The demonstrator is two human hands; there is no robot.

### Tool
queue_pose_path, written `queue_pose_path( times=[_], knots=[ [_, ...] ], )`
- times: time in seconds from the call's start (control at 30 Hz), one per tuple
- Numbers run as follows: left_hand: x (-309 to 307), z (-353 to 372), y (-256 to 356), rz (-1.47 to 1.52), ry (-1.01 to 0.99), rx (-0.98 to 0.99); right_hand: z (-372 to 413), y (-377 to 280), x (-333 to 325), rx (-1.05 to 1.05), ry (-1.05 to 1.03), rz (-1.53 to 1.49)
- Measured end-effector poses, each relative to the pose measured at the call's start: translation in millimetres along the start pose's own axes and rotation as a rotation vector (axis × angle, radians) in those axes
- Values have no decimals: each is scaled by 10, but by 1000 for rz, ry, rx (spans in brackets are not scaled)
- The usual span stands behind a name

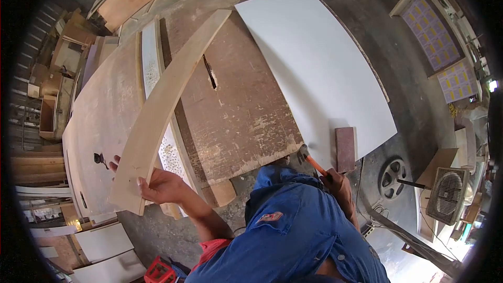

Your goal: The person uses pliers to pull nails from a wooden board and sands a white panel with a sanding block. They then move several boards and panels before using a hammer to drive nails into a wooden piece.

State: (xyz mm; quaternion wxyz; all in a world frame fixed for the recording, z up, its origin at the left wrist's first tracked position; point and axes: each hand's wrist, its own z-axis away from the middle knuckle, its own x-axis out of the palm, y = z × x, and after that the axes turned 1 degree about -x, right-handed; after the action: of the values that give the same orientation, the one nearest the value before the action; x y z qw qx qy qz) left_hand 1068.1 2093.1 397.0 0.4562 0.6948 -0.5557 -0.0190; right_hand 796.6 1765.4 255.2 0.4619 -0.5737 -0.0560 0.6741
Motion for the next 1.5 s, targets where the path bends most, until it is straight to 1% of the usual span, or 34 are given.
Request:
queue_pose_path(
  times=[0.03, 0.1, 0.23, 0.3, 0.33, 0.43, 0.5, 0.53, 0.6, 0.63, 0.67, 0.73, 0.77, 0.8, 0.83, 0.87, 0.93, 1.0, 1.07, 1.13, 1.2, 1.23, 1.27, 1.33, 1.37, 1.4, 1.43, 1.47, 1.5],
  knots=[
    [-72, -26, -38, 1, 1, -2, 6, -25, -8, 13, -16, 35],
    [-175, -77, -101, 67, 73, -76, 23, -51, -19, 5, -17, 34],
    [-197, -126, -129, 98, 110, -106, 35, -58, 1, 8, -23, 21],
    [-213, -148, -149, 231, 180, -128, 17, -105, 6, 26, -38, 23],
    [-219, -154, -151, 226, 187, -119, 6, -124, 7, 54, -46, 25],
    [-221, -123, -144, 174, 186, -107, -26, -161, 16, 45, -55, 12],
    [-227, -88, -109, 144, 214, -153, -65, -71, 75, 24, -79, 15],
    [-239, -67, -71, 140, 225, -142, -87, -22, 105, 10, -98, 14],
    [-314, -44, 46, 256, 178, -400, -112, 31, 131, -30, -127, 15],
    [-390, -41, 54, 336, 203, -472, -126, 45, 147, -58, -151, 10],
    [-451, -26, 64, 322, 224, -445, -139, 51, 162, -86, -173, 19],
    [-521, 31, 110, 270, 279, -501, -156, 67, 189, -105, -203, 33],
    [-555, 42, 166, 301, 311, -476, -159, 66, 203, -134, -225, 45],
    [-668, 68, 266, 290, 339, -446, -167, 53, 221, -192, -198, 40],
    [-787, 100, 367, 317, 336, -448, -186, 34, 223, -255, -172, 36],
    [-894, 130, 485, 342, 335, -444, -201, 16, 217, -298, -199, 52],
    [-1057, 207, 921, 307, 393, -375, -212, -52, 242, -396, -194, 29],
    [-1292, 293, 1349, 316, 403, -379, -281, -109, 282, -471, -249, 87],
    [-1463, 335, 1792, 226, 435, -319, -391, -26, 422, -450, -338, 141],
    [-1640, 344, 2194, 185, 421, -179, -401, -205, 489, -484, -393, 113],
    [-1859, 339, 2517, 114, 440, -103, -433, -379, 578, -516, -452, 138],
    [-2015, 350, 2669, 93, 459, -40, -459, -407, 682, -592, -456, 70],
    [-2173, 366, 2808, 73, 479, 23, -437, -532, 756, -620, -471, 77],
    [-2505, 397, 2972, 38, 523, 97, -381, -835, 914, -636, -467, 153],
    [-2661, 407, 3034, 10, 585, 136, -360, -925, 1057, -640, -469, 92],
    [-2815, 417, 3060, -17, 645, 171, -372, -970, 1233, -663, -475, 100],
    [-2952, 385, 3093, -13, 658, 189, -375, -1029, 1407, -669, -490, 43],
    [-3078, 321, 3121, -44, 661, 212, -279, -1265, 1527, -673, -503, -15],
    [-3229, 246, 3139, -74, 661, 235, -148, -1511, 1621, -626, -510, -18]
  ],
)
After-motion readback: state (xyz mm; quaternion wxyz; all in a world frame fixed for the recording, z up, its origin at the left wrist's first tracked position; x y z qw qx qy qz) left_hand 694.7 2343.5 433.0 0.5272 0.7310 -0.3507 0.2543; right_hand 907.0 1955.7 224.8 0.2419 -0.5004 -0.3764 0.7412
